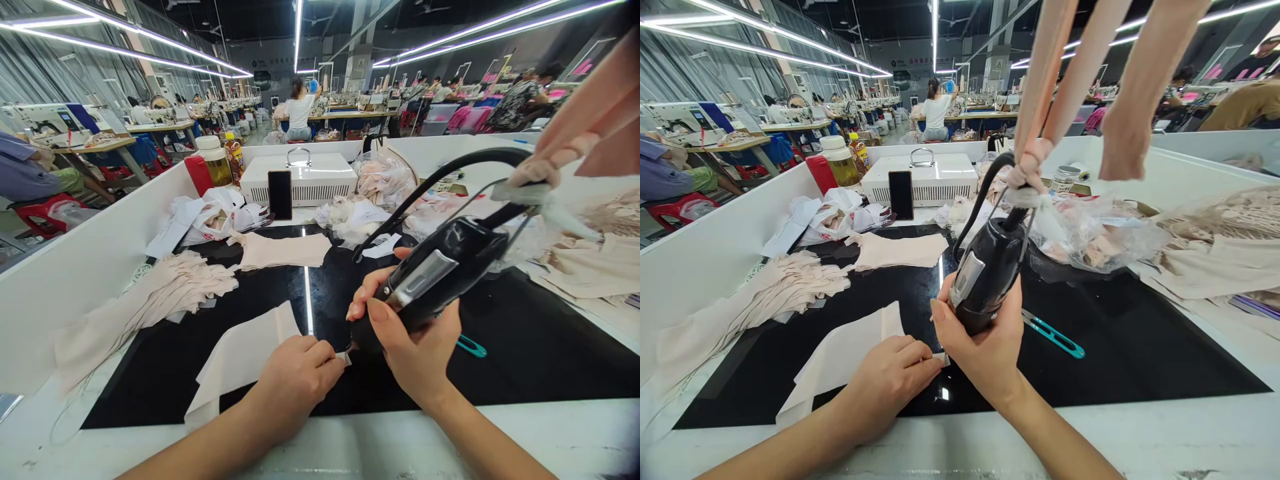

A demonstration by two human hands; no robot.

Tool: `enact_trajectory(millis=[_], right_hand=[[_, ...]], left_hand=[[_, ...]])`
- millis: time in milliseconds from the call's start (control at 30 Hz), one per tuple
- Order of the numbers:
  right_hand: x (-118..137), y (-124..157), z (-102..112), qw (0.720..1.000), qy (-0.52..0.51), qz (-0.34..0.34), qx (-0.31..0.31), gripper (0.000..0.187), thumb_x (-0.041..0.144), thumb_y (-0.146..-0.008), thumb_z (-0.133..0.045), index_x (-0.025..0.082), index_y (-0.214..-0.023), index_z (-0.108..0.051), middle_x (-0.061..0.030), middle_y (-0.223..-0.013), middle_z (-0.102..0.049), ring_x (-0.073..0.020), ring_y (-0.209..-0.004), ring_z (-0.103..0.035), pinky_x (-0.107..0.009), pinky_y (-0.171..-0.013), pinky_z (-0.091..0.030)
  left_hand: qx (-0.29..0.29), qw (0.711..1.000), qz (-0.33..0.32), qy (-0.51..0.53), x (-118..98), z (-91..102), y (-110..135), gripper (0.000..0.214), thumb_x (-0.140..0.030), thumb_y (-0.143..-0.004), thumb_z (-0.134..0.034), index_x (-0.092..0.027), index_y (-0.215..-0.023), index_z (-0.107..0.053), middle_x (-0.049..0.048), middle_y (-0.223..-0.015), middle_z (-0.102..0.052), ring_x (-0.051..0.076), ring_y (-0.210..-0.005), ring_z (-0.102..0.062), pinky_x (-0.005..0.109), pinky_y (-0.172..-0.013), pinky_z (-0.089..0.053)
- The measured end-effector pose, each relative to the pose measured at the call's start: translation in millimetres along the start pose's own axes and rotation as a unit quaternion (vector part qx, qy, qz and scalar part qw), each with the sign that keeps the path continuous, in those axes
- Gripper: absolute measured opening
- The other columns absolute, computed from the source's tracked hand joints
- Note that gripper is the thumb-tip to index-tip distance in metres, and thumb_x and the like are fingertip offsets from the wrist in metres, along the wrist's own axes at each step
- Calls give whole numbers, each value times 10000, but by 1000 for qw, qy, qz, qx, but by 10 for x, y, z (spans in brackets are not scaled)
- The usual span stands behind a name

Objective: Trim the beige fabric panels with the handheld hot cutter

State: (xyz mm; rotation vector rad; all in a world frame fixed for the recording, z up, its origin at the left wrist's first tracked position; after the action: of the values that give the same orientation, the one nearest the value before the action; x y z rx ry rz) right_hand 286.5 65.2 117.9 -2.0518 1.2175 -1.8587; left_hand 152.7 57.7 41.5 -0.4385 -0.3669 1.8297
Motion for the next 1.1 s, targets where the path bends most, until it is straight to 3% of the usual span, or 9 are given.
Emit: enact_trajectory(millis=[200,467,800,1100], right_hand=[[31,-9,14,1000,-15,4,-8,378,255,-879,-844,302,-1109,-547,59,-801,-694,-136,-550,-645,-292,-519,-608],[41,60,76,998,-54,-12,-26,526,347,-871,-891,291,-1284,-570,41,-819,-702,-143,-570,-651,-311,-531,-604],[40,101,31,999,-45,6,-2,472,252,-900,-843,306,-1295,-590,47,-847,-704,-129,-587,-655,-288,-559,-623],[53,53,68,999,-31,14,-20,462,201,-861,-856,300,-1233,-599,56,-817,-714,-127,-563,-662,-266,-529,-626]], left_hand=[[2,1000,9,3,34,-24,21,279,-113,-1131,-428,-181,-1120,-699,12,-843,-666,185,-693,-565,321,-603,-409],[16,1000,15,1,91,-70,25,208,-172,-1139,-484,-195,-1082,-683,2,-853,-659,188,-723,-559,321,-651,-406],[0,1000,15,-10,84,-47,-3,269,-229,-1164,-455,-205,-1025,-684,-9,-821,-642,192,-712,-545,349,-623,-384],[3,1000,28,14,144,-41,48,143,-232,-1126,-560,-211,-1108,-700,8,-932,-685,200,-812,-584,336,-713,-449]])
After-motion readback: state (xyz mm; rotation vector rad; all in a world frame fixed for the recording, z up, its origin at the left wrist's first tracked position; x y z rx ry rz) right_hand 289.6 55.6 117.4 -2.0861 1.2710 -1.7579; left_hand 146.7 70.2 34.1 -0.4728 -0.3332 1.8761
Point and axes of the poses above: each hand's wrist, its own y-axis away from the middle knuckle, its own z-axis out of the back of the hand, x = y × z, the point moved 10 cm from there along -y, towards the middle knuckle
